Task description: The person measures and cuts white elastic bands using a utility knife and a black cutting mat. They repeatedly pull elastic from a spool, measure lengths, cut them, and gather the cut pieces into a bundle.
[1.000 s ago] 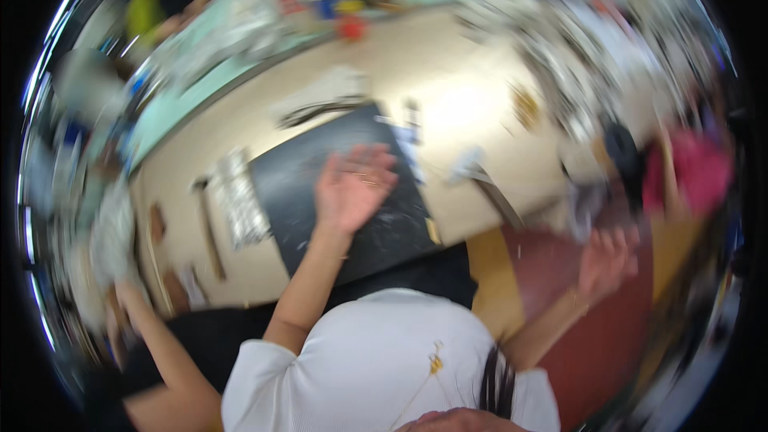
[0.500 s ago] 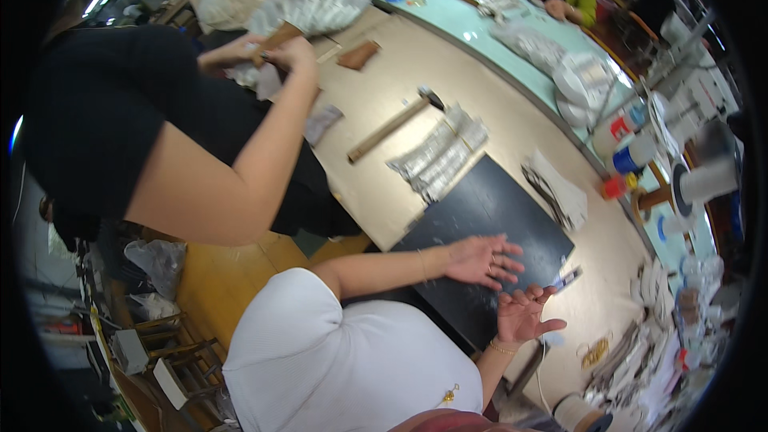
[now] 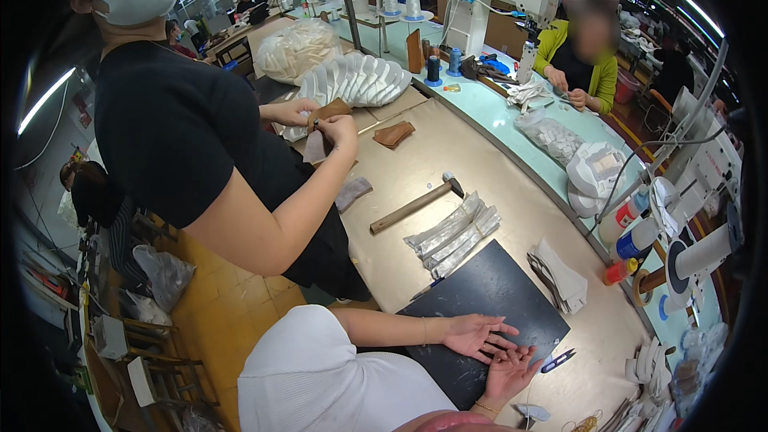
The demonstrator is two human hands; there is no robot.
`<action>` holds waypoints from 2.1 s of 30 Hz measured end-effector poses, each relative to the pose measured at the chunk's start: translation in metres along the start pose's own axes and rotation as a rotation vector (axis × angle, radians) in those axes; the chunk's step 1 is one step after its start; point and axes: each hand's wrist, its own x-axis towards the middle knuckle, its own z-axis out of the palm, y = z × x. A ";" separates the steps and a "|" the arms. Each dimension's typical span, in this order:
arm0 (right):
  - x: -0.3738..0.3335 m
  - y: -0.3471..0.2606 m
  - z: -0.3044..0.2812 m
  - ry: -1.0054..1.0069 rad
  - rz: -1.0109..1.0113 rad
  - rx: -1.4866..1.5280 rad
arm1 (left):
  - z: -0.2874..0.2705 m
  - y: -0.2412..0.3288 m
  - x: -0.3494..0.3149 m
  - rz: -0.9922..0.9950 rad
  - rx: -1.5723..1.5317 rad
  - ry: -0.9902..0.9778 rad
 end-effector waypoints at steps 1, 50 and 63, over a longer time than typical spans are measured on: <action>0.000 0.000 0.002 -0.004 0.001 0.009 | 0.001 0.000 0.001 -0.002 -0.003 -0.002; -0.002 0.002 0.005 -0.029 -0.012 -0.003 | 0.003 0.002 -0.003 0.005 -0.044 -0.010; -0.003 0.001 0.006 -0.041 -0.012 0.034 | 0.002 0.002 -0.002 0.001 -0.077 -0.034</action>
